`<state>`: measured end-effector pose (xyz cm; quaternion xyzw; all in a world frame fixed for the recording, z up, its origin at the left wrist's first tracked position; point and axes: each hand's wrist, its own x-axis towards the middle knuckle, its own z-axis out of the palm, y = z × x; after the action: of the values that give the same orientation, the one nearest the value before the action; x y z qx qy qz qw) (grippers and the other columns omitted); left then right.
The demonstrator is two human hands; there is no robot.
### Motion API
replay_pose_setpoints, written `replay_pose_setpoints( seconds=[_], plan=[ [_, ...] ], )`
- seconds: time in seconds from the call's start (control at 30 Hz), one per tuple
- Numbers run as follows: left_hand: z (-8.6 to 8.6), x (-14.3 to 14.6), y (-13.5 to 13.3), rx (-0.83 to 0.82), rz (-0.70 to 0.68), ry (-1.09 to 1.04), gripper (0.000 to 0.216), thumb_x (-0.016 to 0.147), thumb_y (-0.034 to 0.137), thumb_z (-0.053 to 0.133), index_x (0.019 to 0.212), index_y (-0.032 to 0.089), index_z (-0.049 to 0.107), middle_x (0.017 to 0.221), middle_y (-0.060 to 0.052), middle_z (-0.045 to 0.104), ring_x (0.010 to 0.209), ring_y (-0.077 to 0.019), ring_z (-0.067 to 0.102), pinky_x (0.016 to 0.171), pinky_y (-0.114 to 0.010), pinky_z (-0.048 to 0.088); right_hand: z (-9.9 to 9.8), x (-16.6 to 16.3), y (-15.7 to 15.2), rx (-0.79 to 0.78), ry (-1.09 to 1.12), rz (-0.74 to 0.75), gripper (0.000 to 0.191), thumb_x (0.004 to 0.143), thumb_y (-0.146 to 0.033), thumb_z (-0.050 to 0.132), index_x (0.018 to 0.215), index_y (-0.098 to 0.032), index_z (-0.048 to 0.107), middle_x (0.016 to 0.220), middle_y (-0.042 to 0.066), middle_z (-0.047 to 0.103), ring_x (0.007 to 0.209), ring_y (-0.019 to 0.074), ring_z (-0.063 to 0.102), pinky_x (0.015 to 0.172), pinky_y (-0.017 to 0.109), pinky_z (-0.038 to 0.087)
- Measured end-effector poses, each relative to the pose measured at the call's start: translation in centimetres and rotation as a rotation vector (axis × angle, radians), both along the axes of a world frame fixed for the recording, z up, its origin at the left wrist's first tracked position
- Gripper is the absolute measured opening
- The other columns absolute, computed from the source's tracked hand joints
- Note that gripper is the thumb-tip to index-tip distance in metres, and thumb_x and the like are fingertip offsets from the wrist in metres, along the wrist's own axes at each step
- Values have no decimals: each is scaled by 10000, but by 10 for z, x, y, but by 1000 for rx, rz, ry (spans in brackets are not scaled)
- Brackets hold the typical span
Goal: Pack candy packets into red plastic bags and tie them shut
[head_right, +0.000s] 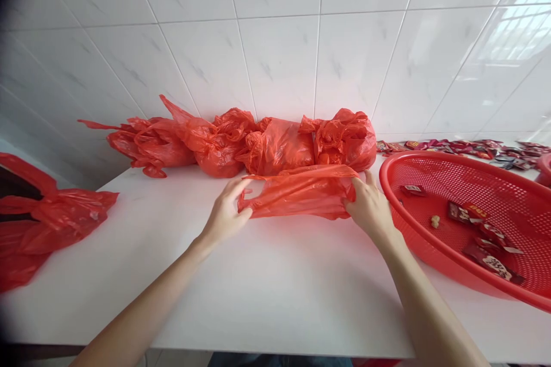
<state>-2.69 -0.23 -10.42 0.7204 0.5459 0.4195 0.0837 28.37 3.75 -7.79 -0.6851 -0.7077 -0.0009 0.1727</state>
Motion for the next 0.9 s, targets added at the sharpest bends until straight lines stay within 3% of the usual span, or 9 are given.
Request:
replay_pose_setpoints(
  seconds=[0.17,0.23,0.37,0.43,0.53,0.67,0.77,0.83,0.9],
  plan=[
    [4,-3,0,137,63,76,560,766,131,627,1321,202,588,1442,-152,526,1334,-331,540,1101,-506,489,-5,-4,3,60,344,245,543,723,-157,552,1258,-186,639,1158,123,707,895,275,704,669,349,564],
    [6,5,-6,303,53,114,384,812,181,661,1194,200,641,1442,-159,508,1296,-329,568,1047,-499,528,-6,-13,-1,11,491,314,629,703,-125,504,1320,-186,612,1043,84,731,805,231,695,627,307,555],
    [15,24,-18,658,12,147,149,833,137,662,971,191,656,1420,-150,513,1238,-299,604,985,-445,565,-8,-31,-11,-58,640,372,686,656,-113,466,1318,-172,635,1007,71,738,708,191,659,567,272,522],
    [19,25,-18,644,60,166,110,839,162,664,945,192,661,1408,-151,532,1235,-300,607,994,-449,558,-10,-36,-13,-109,672,380,650,649,-124,448,1256,-160,678,861,47,725,613,168,617,538,267,500],
    [22,11,-10,477,152,125,89,852,275,673,880,190,676,1318,-142,606,1199,-298,637,996,-453,554,-11,-40,-15,-165,692,352,559,671,-154,430,1133,-157,744,723,25,689,536,158,574,516,274,486],
    [27,-8,-5,388,188,-20,270,853,339,664,638,196,582,1136,-95,684,1077,-262,690,887,-396,592,-10,-44,-16,-147,695,350,448,744,-220,464,1061,-157,775,892,72,779,711,218,697,671,334,565],
    [34,-1,-18,565,131,-65,239,853,280,648,642,199,570,1149,-90,678,1062,-250,683,854,-388,590,-11,-49,-17,-138,694,386,383,803,-309,541,1073,-163,770,1101,108,788,976,286,735,873,394,576],
    [39,14,-30,705,1,1,142,833,229,659,701,208,609,1138,-78,684,1020,-236,680,863,-393,581,-14,-52,-20,-150,679,397,380,810,-332,586,1109,-173,758,1173,114,774,1066,304,725,925,409,570],
    [39,29,-39,672,-240,130,89,846,198,640,761,222,644,1026,-48,719,904,-197,681,840,-359,575,-16,-55,-22,-159,657,405,384,798,-294,614,1143,-187,746,1204,105,767,1097,301,722,938,403,573]
  ],
)
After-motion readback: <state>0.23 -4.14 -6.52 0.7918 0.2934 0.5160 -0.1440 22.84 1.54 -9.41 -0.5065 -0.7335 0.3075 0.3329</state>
